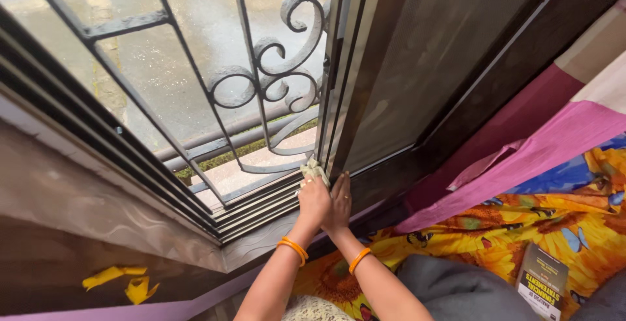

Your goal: The person wipes the window frame and sill using a cloth. They clean the lower horizontal section and the vertical sides of the frame, moving the cloth back and forth to remove dust.

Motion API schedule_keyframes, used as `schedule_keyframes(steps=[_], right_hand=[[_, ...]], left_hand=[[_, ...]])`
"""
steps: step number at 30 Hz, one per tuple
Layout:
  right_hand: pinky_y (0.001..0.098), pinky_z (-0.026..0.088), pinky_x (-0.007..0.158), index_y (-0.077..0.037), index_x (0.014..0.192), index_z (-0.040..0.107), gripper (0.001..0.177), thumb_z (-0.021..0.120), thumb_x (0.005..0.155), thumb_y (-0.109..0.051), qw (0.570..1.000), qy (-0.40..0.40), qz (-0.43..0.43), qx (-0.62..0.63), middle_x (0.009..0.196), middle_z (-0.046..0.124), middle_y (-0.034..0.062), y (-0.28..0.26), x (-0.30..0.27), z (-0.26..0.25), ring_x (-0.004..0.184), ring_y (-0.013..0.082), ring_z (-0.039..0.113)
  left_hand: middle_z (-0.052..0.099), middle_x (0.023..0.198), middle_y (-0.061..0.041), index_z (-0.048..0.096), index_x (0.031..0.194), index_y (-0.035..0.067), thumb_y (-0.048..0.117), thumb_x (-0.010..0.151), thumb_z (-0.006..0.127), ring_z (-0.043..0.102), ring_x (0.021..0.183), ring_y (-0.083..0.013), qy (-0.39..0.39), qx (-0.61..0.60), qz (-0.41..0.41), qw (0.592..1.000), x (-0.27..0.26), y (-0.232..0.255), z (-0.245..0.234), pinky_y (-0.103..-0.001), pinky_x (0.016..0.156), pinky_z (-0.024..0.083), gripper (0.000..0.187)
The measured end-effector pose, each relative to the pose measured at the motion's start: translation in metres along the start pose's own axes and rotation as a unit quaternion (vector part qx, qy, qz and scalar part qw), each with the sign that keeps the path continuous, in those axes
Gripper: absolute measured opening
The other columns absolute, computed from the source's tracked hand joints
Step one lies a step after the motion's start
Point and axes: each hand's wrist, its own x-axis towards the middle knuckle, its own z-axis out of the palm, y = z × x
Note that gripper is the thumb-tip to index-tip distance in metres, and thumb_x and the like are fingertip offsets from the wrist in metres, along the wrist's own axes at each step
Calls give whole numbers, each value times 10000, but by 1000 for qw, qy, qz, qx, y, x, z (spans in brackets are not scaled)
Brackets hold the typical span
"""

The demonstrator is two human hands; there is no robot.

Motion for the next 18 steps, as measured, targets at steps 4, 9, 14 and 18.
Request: schedule_keyframes(steps=[4,9,14,18], right_hand=[[459,263,1200,169,1541,132,1064,669,883,-471,999,-30,21,-27,1654,118,320,3,-7,0,1556,405,159],[471,237,1209,105,1549,163,1023,666,881,-485,999,-46,16,-15,1645,150,288,-1,4,-8,1544,388,168],[473,226,1220,32,1541,240,943,663,874,-484,998,-61,26,-3,1623,234,244,-15,10,-25,1522,373,222],[475,216,1229,-27,1535,301,884,661,869,-484,998,-67,12,7,1605,301,209,-24,14,-45,1504,361,265]], left_hand=[[582,1188,-269,581,1196,-21,155,897,574,607,1068,-451,-100,49,-14,994,10,-4,-36,-541,835,533,348],[535,1161,-334,461,1413,-61,139,861,636,570,1009,-496,110,-84,-23,990,15,75,-121,-564,861,480,612],[478,1320,-386,389,1459,-112,133,844,656,521,1110,-514,226,-86,122,962,41,134,-171,-577,941,429,715],[476,1313,-379,420,1455,-98,227,924,650,513,1152,-534,134,-115,7,984,55,124,-144,-599,948,443,663]])
